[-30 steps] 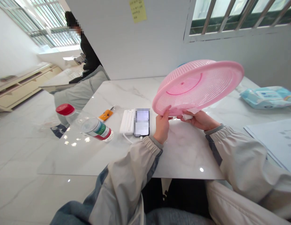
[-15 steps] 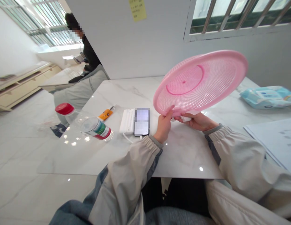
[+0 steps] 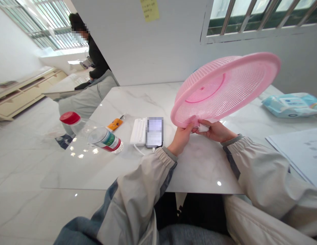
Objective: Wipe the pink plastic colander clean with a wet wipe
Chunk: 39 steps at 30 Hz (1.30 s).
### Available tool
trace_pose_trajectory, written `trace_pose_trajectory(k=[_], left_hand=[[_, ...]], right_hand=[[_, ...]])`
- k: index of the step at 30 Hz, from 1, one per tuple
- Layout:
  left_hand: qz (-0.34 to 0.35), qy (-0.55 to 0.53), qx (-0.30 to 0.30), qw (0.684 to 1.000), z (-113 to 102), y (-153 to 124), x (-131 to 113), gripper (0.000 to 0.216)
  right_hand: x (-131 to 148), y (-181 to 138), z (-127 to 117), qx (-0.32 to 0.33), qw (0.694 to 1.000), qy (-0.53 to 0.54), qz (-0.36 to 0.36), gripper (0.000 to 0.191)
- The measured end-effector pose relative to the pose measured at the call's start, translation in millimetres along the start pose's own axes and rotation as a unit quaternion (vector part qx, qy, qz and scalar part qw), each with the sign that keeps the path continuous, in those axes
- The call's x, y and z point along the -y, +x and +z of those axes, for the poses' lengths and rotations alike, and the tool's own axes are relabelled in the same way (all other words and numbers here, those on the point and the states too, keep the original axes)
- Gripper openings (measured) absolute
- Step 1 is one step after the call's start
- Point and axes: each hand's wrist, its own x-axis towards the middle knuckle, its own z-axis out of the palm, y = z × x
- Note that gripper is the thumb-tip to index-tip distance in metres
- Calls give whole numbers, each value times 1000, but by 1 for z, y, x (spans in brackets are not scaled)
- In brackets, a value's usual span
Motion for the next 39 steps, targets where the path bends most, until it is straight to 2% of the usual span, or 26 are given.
trace_pose_trajectory(k=[7, 11, 14, 17, 20, 25, 31, 39], left_hand=[[-3, 13, -3, 1000, 3, -8, -15, 31], [43, 25, -72, 996, 0, -7, -28, 30], [98, 35, -141, 985, -4, -4, -35, 18], [74, 27, -170, 982, -7, -2, -35, 11], [52, 19, -161, 985, -8, -3, -32, 11], [43, 26, -130, 990, -5, -6, -32, 14], [8, 17, -96, 995, -3, -9, -32, 15], [-1, 18, -63, 998, -4, -8, -28, 16]], right_hand=[[-1, -1, 2, -16, 1000, -1, 3, 22], [-2, 2, 1, -51, 998, -7, -26, 24], [-4, 6, -2, -90, 993, -30, -76, 35], [-7, 8, -6, -119, 983, -73, -120, 45], [-10, 10, -10, -121, 979, -100, -129, 49], [-9, 10, -12, -96, 983, -112, -105, 42], [-10, 8, -6, -97, 987, -78, -98, 45], [-2, 2, 3, -82, 992, -61, -81, 52]])
